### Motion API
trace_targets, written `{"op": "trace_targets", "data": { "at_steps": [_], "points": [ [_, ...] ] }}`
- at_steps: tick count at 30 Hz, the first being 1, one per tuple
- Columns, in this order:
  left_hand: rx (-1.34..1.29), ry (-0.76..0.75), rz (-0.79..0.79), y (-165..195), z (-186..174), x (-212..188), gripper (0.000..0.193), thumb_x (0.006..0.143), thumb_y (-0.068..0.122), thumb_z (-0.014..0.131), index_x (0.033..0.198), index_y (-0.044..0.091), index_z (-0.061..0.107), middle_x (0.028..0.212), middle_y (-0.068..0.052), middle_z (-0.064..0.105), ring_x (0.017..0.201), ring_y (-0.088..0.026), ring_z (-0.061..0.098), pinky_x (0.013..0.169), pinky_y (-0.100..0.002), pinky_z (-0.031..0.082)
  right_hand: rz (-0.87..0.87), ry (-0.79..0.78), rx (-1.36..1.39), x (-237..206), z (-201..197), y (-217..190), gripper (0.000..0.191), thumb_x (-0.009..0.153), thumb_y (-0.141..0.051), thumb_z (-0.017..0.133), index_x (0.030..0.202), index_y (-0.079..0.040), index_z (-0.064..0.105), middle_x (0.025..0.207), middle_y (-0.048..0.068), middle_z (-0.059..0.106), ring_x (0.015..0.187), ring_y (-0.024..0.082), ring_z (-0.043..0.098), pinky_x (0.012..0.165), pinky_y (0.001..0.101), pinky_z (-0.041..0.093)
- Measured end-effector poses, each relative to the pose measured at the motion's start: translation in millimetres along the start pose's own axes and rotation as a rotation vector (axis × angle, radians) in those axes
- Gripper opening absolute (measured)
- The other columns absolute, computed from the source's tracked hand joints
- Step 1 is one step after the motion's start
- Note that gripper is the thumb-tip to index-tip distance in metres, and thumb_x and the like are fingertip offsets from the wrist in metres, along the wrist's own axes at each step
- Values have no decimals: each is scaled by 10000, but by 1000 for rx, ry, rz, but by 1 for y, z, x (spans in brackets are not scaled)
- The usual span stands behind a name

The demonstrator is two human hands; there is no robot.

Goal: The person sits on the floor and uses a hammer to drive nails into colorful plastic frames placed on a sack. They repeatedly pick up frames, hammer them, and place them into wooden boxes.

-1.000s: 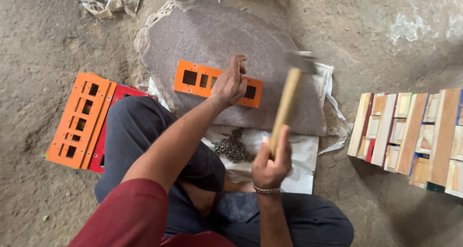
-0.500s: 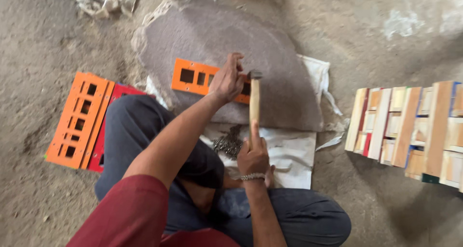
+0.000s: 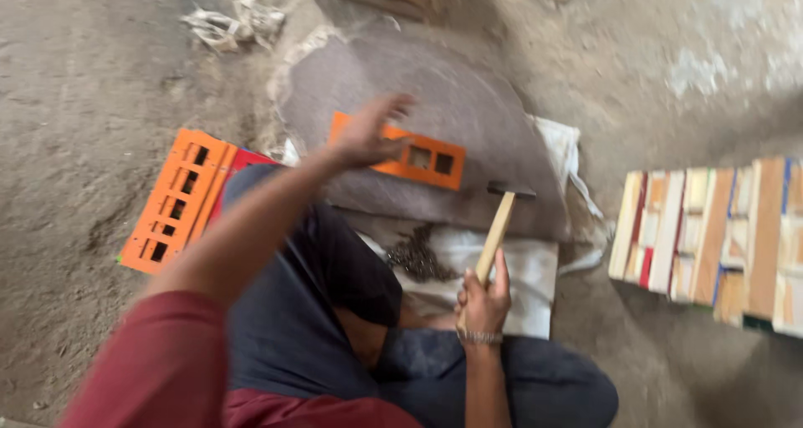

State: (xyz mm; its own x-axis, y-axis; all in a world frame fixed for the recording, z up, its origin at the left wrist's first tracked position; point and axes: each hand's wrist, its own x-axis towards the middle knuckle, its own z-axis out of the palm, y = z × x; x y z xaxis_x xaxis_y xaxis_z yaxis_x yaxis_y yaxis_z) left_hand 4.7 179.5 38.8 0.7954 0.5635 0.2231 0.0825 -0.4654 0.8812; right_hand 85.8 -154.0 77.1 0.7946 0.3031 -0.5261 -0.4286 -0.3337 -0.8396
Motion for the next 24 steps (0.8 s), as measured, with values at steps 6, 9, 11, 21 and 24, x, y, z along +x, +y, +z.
{"op": "trace_targets", "data": {
  "at_steps": [6,9,11,21,24],
  "points": [
    [648,-483,-195,9,-74,-28,1158,650,187,873,1581,126,189,1534,-188,398,1427,-380,368,1163,-491,349,89,-91,357,23,-1,17,756,944,-39,577,1619,-240,304,763,32,549,520,93,483,399,251,427],
    [645,-501,-286,13,-72,-27,1159,678,113,816,1617,139,137,1493,-211,463,1411,-378,427,1185,-460,397,100,-126,414,30,-4,22,741,947,-70,579,1614,-261,320,799,41,544,535,103,471,426,256,415],
    [639,-522,-338,13,-62,-24,1170,697,97,800,1638,149,107,1476,-220,488,1395,-372,458,1179,-454,426,88,-135,421,32,-7,23,722,957,-82,573,1615,-245,324,813,42,542,547,106,478,436,263,422],
    [923,-283,62,1,-17,-24,1344,491,482,879,1577,103,184,1430,-258,504,1358,-438,474,1111,-544,444,105,-161,430,33,-10,24,624,990,-119,551,1571,-249,364,842,39,548,585,108,503,465,265,439],
    [724,-442,-193,11,12,-51,911,774,339,865,1497,146,346,1406,-182,547,1309,-375,545,1062,-486,488,95,-196,481,33,-10,24,594,995,-107,552,1556,-211,387,857,43,555,603,108,511,483,259,450]
  ]
}}
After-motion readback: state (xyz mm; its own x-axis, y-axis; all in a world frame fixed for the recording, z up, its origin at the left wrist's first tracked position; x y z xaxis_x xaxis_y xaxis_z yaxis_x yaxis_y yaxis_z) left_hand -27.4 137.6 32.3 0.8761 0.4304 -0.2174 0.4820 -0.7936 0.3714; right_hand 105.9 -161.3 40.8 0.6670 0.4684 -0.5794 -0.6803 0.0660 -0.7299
